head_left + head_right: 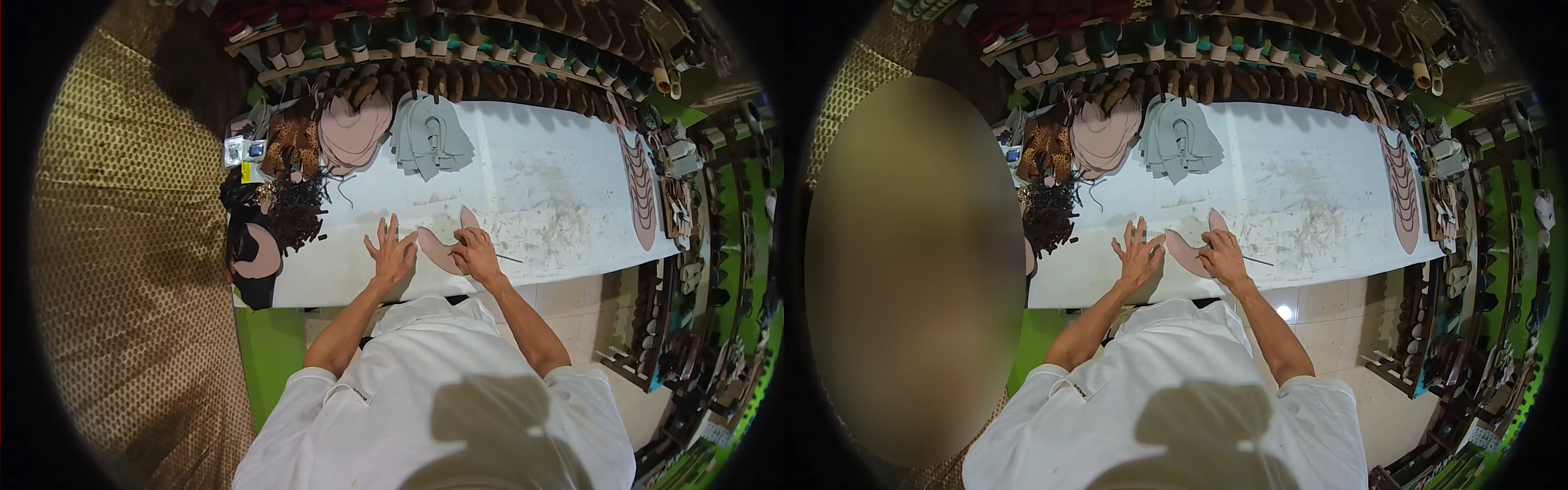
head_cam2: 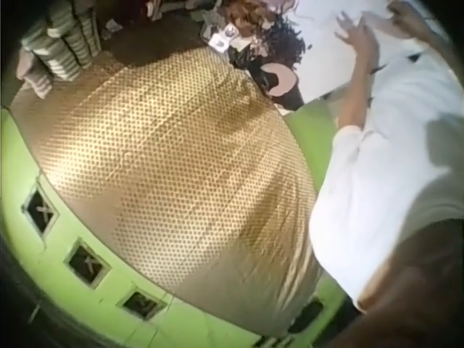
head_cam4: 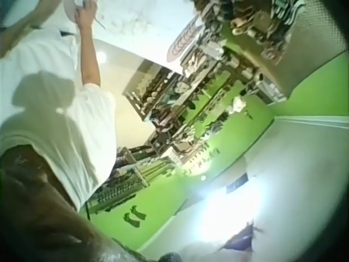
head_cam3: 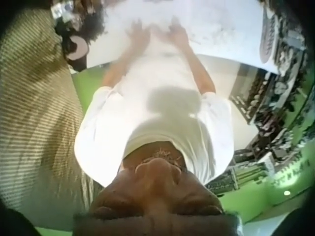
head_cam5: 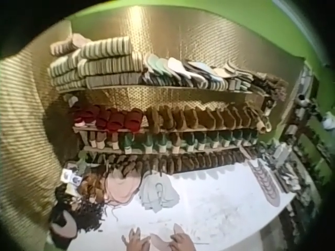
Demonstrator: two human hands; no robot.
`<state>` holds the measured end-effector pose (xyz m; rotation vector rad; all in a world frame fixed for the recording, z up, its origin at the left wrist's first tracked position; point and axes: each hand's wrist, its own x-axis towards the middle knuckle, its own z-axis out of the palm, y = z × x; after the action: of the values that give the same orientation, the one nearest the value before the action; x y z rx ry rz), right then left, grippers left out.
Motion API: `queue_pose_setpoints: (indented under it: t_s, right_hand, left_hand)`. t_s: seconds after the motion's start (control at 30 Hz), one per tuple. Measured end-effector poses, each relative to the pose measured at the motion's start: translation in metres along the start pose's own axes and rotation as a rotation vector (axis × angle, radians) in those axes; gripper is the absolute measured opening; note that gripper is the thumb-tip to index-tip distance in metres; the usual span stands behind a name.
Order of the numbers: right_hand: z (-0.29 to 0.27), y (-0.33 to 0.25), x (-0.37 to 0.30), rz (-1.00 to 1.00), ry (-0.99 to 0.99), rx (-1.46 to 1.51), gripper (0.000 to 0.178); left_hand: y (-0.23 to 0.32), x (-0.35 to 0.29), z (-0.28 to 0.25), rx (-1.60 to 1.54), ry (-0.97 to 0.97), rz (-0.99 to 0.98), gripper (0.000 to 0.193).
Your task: Manually assembling and aligning leather shoe components on an industrial workbench.
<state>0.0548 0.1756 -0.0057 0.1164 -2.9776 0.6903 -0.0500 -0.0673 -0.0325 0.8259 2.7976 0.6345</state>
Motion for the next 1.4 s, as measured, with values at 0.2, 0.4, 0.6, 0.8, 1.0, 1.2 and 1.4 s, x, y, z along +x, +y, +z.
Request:
queue_pose_setpoints:
  t_s: [0.2,0.4,0.6,0.8,1.0,1.2,1.4]
  right_hand:
    - [-0.003,-0.010,0.011,-0.019,0.047,-0.005,0.010]
    - [0.015,-0.029,0.043,0.165,0.151,0.076,0.013]
    - [0.027,-0.039,0.064,0.245,0.193,0.143,0.013]
    - [0.032,-0.041,0.071,0.240,0.156,0.149,0.015]
    - [0.034,-0.037,0.070,0.219,0.132,0.186,0.013]
    - [0.030,-0.039,0.072,0.217,0.132,0.152,0.013]
    - [0.029,-0.040,0.073,0.226,0.139,0.125,0.013]
  left_hand:
    - [-0.011,0.011,-0.004,-0.009,-0.029,0.039,0.034]
    - [-0.013,0.015,-0.009,-0.025,-0.044,0.059,0.033]
    - [-0.008,0.016,-0.011,-0.062,-0.054,0.070,0.037]
    - [-0.008,0.016,-0.013,-0.051,-0.084,0.076,0.039]
    - [-0.005,0.015,-0.017,-0.079,-0.065,0.080,0.037]
    - [-0.004,0.014,-0.019,-0.073,-0.067,0.089,0.039]
    - [-0.006,0.016,-0.022,-0.083,-0.135,0.068,0.042]
